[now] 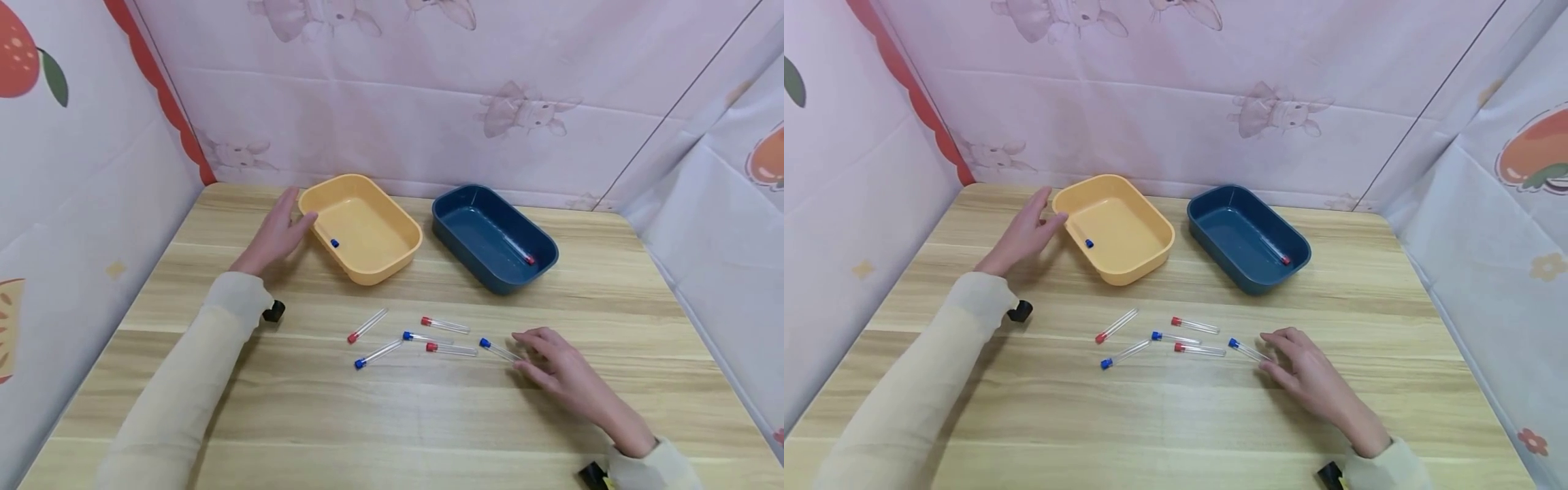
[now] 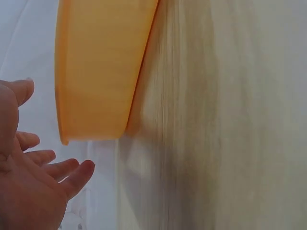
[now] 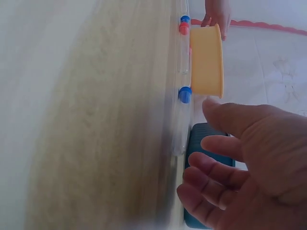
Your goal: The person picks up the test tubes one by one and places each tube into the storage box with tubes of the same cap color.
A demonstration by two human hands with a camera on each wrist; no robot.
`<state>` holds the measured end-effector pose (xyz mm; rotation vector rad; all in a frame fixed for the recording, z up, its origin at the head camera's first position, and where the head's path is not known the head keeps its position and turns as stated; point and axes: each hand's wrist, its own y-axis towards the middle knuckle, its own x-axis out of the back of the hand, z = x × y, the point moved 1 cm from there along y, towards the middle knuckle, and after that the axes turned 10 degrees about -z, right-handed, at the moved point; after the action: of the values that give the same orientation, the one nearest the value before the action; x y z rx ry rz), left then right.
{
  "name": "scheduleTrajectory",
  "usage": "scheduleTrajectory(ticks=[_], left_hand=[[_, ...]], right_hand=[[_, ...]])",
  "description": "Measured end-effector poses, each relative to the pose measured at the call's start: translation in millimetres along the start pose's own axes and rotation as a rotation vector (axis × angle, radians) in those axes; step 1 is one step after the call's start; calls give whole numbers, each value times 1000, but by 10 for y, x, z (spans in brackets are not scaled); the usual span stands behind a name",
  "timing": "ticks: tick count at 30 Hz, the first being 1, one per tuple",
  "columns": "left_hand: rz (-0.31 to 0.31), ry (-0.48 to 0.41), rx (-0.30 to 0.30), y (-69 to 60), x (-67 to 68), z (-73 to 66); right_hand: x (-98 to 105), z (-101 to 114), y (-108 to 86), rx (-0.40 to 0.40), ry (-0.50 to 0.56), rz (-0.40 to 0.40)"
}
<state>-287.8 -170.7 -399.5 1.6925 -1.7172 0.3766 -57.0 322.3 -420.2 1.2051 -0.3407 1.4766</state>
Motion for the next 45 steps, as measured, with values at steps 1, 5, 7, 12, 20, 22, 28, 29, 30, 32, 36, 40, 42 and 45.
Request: scheduleTrajectory(ticks=[1, 5, 7, 12, 20, 22, 28, 29, 30, 32, 36, 40, 42, 45], left_hand=[[2, -4, -4, 18, -5, 7], [17, -18, -5, 76, -39, 43], [23, -32, -7, 98, -60, 63], [45, -51, -4, 139, -111, 128], [60, -52, 9, 157, -120, 138], [69, -42, 27, 156, -117, 144], [73, -37, 47, 149, -111, 142], [73, -32, 50, 146, -109, 140], [71, -28, 55, 141, -108, 136], [67, -13, 73, 128, -104, 128], [55, 18, 98, 85, -97, 114], [32, 26, 103, 13, -77, 96], [23, 30, 114, -31, -66, 79], [11, 35, 128, -94, -56, 53]], right_hand=[[-11, 1, 0, -8, 11, 2], [-49, 2, 5, -43, 52, 13], [-64, 0, 12, -54, 55, 15], [-100, -2, 28, -84, 39, 28], [-139, 2, 50, -88, 37, 23], [-149, 4, 56, -85, 36, 22], [-149, 20, 64, -98, 47, 36], [-145, 23, 64, -103, 52, 38], [-140, 26, 64, -107, 57, 39], [-134, 29, 64, -104, 67, 35], [-128, 27, 62, -83, 69, 18], [-123, 30, 75, -89, 58, 20], [-117, 34, 88, -112, 47, 31], [-106, 43, 109, -145, 33, 48]])
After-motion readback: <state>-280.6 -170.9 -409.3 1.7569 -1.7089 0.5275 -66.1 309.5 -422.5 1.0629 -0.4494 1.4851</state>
